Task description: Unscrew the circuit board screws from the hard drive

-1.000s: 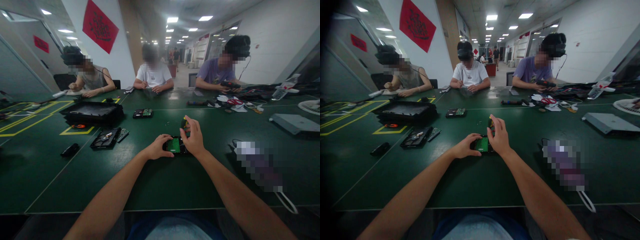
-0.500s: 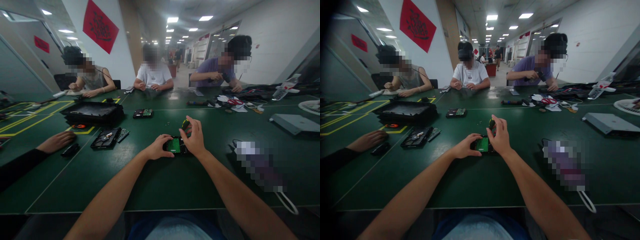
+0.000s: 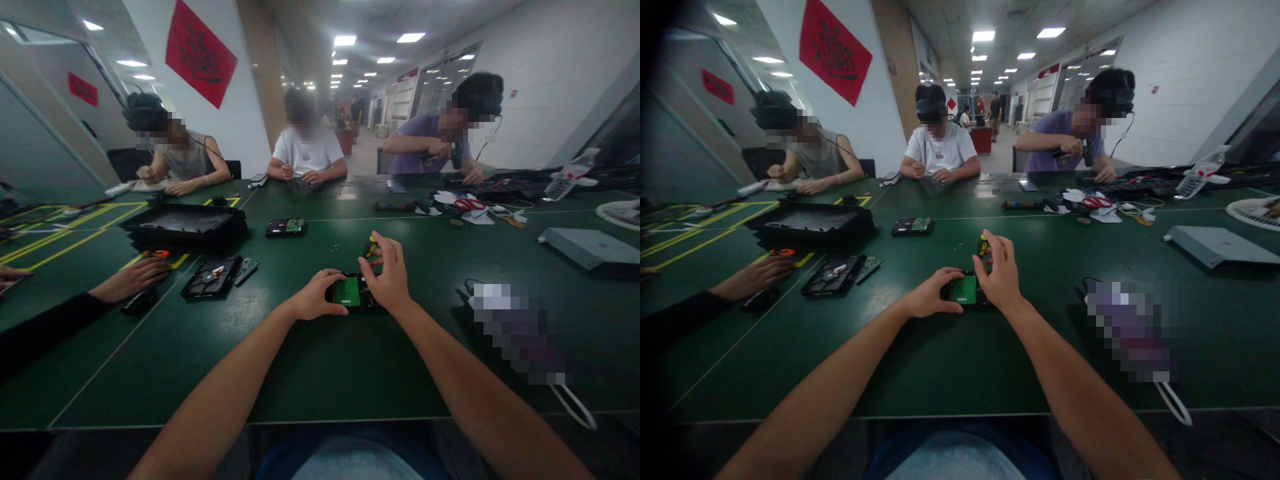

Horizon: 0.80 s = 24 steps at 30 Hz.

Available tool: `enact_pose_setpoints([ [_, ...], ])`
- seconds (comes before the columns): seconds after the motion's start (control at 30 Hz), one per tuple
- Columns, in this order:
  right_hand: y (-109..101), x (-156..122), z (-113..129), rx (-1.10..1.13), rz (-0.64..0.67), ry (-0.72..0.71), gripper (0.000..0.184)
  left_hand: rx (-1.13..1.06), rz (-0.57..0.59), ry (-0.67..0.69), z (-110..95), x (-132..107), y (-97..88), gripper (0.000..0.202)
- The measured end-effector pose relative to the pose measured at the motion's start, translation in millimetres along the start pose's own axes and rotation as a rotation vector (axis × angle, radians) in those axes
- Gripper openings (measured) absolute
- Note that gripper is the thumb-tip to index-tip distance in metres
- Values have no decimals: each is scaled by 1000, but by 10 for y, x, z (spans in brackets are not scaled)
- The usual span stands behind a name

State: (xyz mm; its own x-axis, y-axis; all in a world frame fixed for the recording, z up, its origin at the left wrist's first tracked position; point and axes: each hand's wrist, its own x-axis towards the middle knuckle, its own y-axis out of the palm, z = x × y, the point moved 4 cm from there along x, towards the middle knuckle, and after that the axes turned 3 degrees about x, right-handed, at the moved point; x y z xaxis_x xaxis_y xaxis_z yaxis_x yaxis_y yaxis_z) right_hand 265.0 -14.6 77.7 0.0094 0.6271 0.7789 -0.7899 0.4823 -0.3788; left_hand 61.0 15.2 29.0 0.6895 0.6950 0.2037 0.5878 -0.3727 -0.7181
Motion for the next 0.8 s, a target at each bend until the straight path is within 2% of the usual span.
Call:
enact_pose_setpoints([
  [0.8,13,3,13,7,-19,-28,64,14,3,7,19,8,9,86],
])
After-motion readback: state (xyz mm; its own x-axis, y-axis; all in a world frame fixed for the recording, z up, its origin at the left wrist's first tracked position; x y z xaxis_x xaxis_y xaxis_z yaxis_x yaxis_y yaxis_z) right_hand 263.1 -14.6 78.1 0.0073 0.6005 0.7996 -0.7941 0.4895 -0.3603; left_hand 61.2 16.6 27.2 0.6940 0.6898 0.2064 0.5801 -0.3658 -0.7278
